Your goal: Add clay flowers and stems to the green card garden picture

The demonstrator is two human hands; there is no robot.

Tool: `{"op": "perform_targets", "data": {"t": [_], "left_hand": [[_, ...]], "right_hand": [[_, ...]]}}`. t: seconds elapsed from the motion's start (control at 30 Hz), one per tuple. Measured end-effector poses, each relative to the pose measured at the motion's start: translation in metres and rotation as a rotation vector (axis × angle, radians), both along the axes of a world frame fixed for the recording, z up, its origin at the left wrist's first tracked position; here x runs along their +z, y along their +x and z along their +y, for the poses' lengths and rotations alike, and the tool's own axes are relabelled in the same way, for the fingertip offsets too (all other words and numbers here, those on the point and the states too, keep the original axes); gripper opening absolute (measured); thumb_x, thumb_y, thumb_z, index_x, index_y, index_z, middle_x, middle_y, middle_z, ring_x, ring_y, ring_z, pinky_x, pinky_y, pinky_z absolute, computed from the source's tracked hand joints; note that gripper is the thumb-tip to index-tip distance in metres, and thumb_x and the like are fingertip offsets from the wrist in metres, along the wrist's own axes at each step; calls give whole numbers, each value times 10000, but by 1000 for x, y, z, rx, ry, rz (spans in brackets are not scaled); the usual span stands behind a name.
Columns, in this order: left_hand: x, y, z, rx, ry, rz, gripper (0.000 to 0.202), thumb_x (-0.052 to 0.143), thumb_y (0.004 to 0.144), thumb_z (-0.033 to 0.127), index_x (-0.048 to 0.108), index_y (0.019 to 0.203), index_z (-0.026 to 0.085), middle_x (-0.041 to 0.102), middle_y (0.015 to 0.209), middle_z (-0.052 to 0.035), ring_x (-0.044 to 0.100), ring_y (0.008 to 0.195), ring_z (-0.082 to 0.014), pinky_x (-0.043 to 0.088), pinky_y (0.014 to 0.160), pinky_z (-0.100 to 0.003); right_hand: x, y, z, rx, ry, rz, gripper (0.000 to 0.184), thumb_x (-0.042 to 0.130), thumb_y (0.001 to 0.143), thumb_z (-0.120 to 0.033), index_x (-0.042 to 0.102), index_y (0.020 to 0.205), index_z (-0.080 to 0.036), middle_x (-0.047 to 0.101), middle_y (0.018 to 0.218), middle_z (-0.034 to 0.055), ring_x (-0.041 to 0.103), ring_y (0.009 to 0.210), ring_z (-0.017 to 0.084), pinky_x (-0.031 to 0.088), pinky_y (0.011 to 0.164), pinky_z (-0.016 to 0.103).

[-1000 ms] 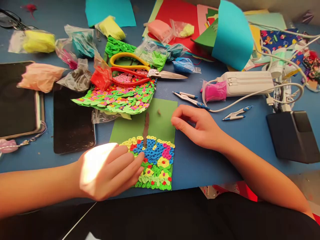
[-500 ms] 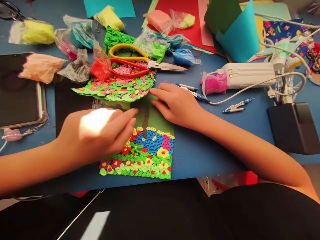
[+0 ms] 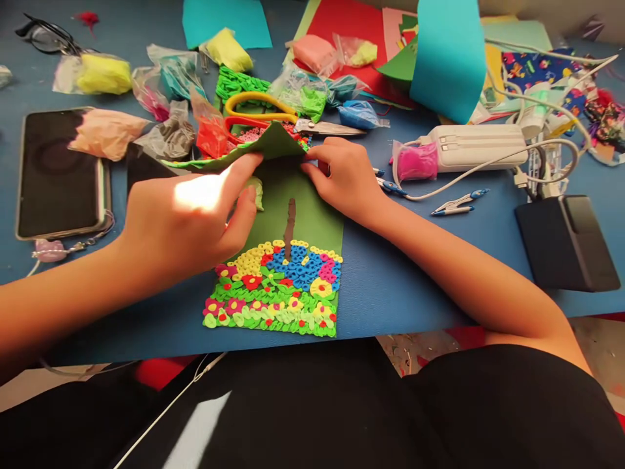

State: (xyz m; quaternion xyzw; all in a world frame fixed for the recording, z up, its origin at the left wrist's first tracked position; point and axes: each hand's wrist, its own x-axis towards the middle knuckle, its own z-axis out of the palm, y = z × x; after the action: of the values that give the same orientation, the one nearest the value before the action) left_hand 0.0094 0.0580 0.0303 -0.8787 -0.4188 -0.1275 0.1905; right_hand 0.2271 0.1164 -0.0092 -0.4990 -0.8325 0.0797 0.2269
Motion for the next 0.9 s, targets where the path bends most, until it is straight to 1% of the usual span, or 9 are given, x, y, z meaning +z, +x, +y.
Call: {"op": "perform_targets", "data": {"t": [0.2,0.33,0.47,0.53,0.6,0.67,0.73,0.8,0.9], "left_hand": [[0,4,6,-21,35,33,451,361,940,205,597,1272,10,507,460,-25,474,398,-148,124,380,-263],[0,6,8,38,-8,64,467,333,956,216,558,1328,48,524,488,-29,479,422,-135,133,403,-255],[-3,4,6,22,10,61,452,330,968,226,559,1319,57,500,476,-10,450,426,-137,162,398,-271],[-6,1,2,-53,96,39,403,366,962,211,599,1245,42,524,496,-10,462,439,-140,193,394,-269],[-9,-1,-4,-180,182,16,304,437,938,196,654,1079,37,537,515,-11,473,444,-143,229,394,-268],[-10,0,-12,-328,193,11,194,505,904,182,664,916,71,506,508,8,464,430,-141,246,390,-271],[-12,2,-20,-463,118,-14,153,528,887,172,649,834,94,476,505,23,453,418,-139,245,374,-279],[-14,3,-24,-559,38,-88,174,510,891,172,632,788,104,482,517,17,454,424,-144,248,362,-294],[-20,1,-24,-623,-9,-166,194,484,897,175,599,749,126,513,540,5,458,442,-153,260,361,-310]], "right_hand": [[-14,6,2,-99,94,25,331,497,923,-479,645,1000,-193,627,882,127,589,878,281,487,811,433],[-19,4,6,-164,89,-7,423,435,939,-520,647,1064,-176,622,933,147,589,929,316,489,831,472],[-6,6,8,-143,8,-39,296,486,935,-426,672,919,-196,633,904,133,608,885,303,497,803,458],[6,14,4,-120,13,-31,214,543,912,-371,674,862,-209,643,886,114,615,848,274,499,789,431],[22,25,-6,-93,10,-23,167,587,887,-337,685,838,-212,653,863,94,617,812,244,497,764,405],[37,35,-19,4,-65,10,149,615,870,-336,705,841,-221,667,831,56,607,722,189,499,721,363],[48,41,-31,179,-282,112,156,637,857,-366,719,888,-237,688,791,14,607,657,144,499,630,296],[52,42,-41,324,-423,185,174,634,862,-368,728,913,-231,709,804,9,632,685,132,495,591,254],[48,35,-47,463,-433,189,133,629,873,-282,737,899,-208,713,836,20,639,712,113,490,600,219]]}}
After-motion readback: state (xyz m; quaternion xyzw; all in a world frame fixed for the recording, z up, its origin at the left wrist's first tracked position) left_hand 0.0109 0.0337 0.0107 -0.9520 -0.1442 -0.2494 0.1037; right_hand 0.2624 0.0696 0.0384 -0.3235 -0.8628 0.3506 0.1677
